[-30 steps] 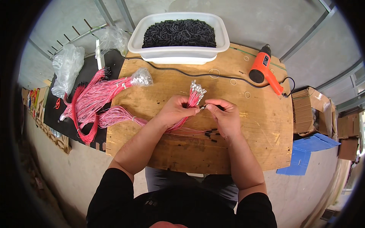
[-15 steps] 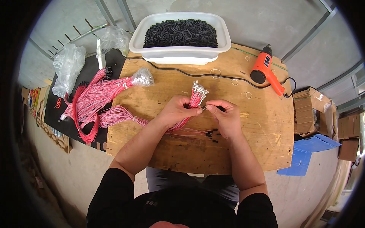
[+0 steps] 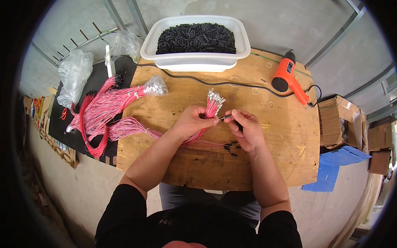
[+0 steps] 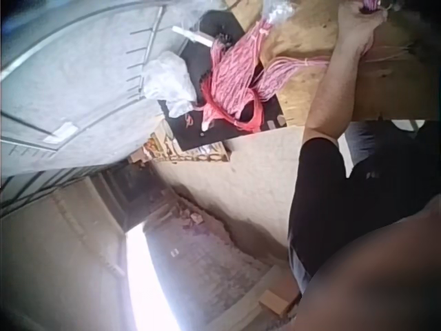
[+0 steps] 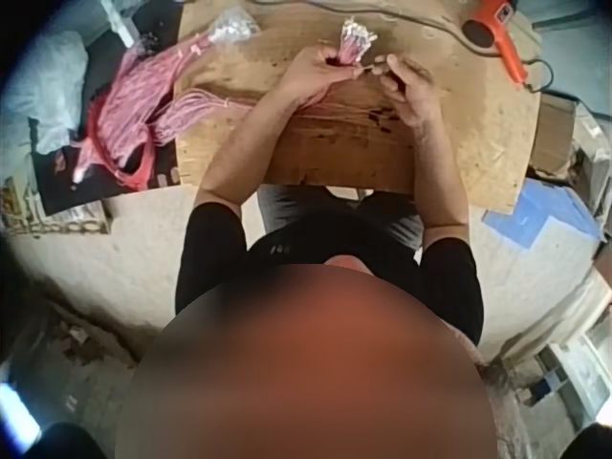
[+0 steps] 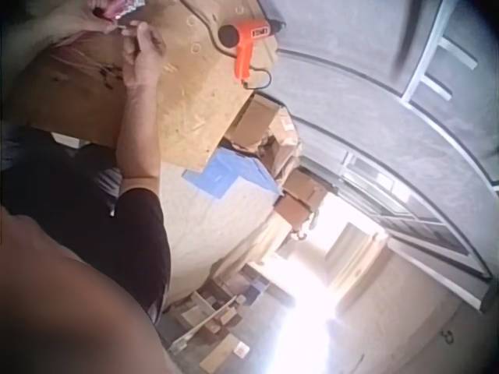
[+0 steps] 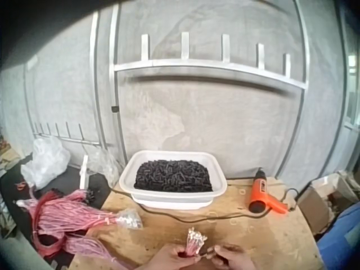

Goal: Slide black heat shrink tubes onto the ends of pink wire cables.

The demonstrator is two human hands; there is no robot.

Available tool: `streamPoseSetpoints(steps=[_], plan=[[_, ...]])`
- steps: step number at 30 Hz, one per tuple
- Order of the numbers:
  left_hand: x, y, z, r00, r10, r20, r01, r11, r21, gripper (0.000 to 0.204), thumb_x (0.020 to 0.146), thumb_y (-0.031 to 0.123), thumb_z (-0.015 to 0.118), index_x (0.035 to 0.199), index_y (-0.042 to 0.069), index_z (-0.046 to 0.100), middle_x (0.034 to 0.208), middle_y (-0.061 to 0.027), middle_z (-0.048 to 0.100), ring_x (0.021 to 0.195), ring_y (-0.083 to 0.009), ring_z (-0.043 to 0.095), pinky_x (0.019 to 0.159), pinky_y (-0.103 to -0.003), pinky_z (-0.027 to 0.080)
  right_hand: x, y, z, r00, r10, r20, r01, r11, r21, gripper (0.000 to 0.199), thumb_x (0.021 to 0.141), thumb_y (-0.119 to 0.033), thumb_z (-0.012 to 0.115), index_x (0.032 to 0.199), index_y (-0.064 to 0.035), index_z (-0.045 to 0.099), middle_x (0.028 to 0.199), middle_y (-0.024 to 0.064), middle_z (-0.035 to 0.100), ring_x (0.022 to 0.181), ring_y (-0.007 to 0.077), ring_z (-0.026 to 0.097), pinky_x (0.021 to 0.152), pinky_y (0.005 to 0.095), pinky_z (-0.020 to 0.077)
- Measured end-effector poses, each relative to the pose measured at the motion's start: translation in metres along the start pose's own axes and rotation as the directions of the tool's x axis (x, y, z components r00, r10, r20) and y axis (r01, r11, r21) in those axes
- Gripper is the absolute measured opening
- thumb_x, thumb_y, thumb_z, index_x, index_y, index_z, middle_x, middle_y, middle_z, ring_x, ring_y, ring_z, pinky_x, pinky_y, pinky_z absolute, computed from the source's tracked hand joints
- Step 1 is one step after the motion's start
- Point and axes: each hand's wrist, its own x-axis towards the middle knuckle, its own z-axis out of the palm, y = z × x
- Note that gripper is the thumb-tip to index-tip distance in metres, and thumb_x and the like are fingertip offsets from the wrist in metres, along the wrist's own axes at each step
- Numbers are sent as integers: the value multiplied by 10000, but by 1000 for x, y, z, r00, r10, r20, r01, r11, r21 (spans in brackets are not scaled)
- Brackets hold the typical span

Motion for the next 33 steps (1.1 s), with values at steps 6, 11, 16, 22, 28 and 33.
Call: streamPoseSetpoints(steps=[6, 11, 16, 22, 28, 33], plan=[[0, 2, 1, 1000, 19, -5, -18, 999, 39, 162, 872, 101, 754, 958, -36, 737, 800, 4, 671, 745, -42, 549, 659, -229, 464, 1, 0, -3, 997, 51, 62, -55, 997, 53, 210, 983, -163, 637, 1055, 32, 663, 878, 77, 699, 590, 50, 459, 450, 179, 301], [0, 0, 0, 1000, 7, 8, -7, 1000, 15, 164, 868, 98, 756, 961, -36, 739, 814, -4, 686, 749, -44, 560, 663, -227, 470, 1, 3, -1, 996, 46, 72, -47, 999, 13, 199, 980, -160, 644, 1058, 21, 669, 870, 71, 700, 589, 50, 462, 464, 175, 313], [0, 2, 1, 1000, 21, -3, -21, 999, 45, 163, 865, 101, 758, 956, -34, 741, 815, -9, 691, 751, -44, 564, 664, -228, 472, 0, 1, 1, 997, 46, 67, -47, 999, 11, 185, 977, -157, 651, 1045, 14, 671, 858, 64, 701, 580, 48, 461, 464, 174, 312], [-2, 3, -1, 1000, 17, -4, -17, 998, 64, 162, 864, 102, 758, 952, -32, 741, 799, -1, 684, 746, -40, 556, 655, -227, 467, -1, 3, 5, 998, 43, 51, -42, 999, -31, 173, 973, -154, 657, 1029, 9, 674, 851, 63, 700, 579, 45, 461, 463, 173, 305], [0, 2, 0, 998, 42, 54, -48, 992, 112, 165, 871, 108, 760, 980, -14, 744, 835, -8, 693, 773, -50, 586, 697, -227, 490, 1, -3, -5, 999, -36, -31, 36, 999, -4, 169, 967, -161, 664, 996, 4, 685, 829, 57, 685, 581, 51, 469, 457, 172, 292], [-1, 2, 1, 990, 92, 108, -93, 996, -2, 195, 884, 102, 754, 1042, -10, 733, 923, -22, 709, 847, -79, 638, 774, -228, 511, 3, -9, -9, 971, -182, -155, 180, 983, -26, 156, 963, -161, 668, 979, -8, 695, 818, 41, 680, 579, 46, 471, 457, 171, 290]])
